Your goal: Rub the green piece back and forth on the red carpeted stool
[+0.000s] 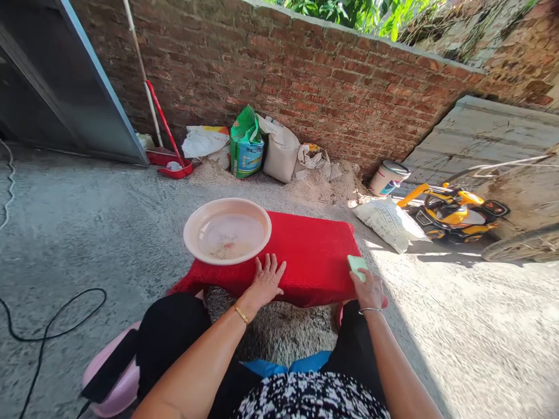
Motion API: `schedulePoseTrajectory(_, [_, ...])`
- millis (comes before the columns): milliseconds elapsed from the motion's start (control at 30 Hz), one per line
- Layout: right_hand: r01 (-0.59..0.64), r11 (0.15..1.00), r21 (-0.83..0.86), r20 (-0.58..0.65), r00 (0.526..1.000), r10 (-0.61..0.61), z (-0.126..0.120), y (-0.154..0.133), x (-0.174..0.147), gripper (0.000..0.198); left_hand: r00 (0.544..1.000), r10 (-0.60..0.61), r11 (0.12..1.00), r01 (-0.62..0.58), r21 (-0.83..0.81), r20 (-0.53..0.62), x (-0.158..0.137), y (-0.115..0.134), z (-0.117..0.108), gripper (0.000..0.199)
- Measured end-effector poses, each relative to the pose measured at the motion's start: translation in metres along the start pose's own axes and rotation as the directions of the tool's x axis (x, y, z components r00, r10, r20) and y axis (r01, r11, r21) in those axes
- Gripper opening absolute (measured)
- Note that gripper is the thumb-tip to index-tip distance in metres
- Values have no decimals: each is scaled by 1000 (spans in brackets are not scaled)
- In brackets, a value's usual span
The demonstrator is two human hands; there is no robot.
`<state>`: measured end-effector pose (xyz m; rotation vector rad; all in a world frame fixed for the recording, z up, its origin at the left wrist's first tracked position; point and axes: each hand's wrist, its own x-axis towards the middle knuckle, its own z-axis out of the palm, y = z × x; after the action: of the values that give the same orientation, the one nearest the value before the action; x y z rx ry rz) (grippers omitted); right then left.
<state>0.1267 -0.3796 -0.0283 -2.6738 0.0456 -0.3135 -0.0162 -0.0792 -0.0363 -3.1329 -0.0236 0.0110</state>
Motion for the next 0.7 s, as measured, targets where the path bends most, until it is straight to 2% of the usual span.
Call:
schedulePoseTrajectory(100, [215, 973, 87, 58, 974, -221, 19, -45, -13, 43, 1000, -2, 1000, 2, -5, -7, -2, 0, 1, 93])
schedulePoseTrajectory(167, [398, 904, 157, 93, 905, -414, 34, -87, -27, 40, 1000, -9, 1000, 9, -8, -8, -3, -1, 2, 92])
schedulePoseTrajectory(233, [541, 819, 189, 111, 817, -565, 48, -127, -42, 36, 1000, -11, 1000, 11, -10, 0, -4, -1, 1, 91])
schedulePoseTrajectory(300, [622, 763, 179, 133, 753, -645, 57, -155, -51, 34, 1000, -4, 1000, 4, -14, 9, -4, -2, 0, 91])
schedulePoseTrajectory(367, [640, 754, 149, 159, 737, -657, 63, -166, -52, 33, 1000, 7, 1000, -7, -19, 6, -5, -2, -2, 92])
schedulePoseTrajectory(433, [606, 787, 115, 173, 768, -616, 64, -158, -45, 32, 1000, 9, 1000, -9, -22, -4, -6, -2, -4, 92])
schedulePoseTrajectory(533, [480, 876, 54, 182, 858, -481, 54, -119, -25, 34, 1000, 2, 1000, -2, -25, -7, -5, -1, -3, 90])
schedulePoseTrajectory(633, [280, 960, -12, 167, 947, -274, 34, -67, -3, 41, 1000, -7, 1000, 7, -24, 5, -3, 0, -1, 92])
schedulePoseTrajectory(700, [120, 992, -31, 131, 985, -115, 20, -36, 8, 45, 1000, -18, 1000, 18, -19, 6, -1, 1, 0, 93])
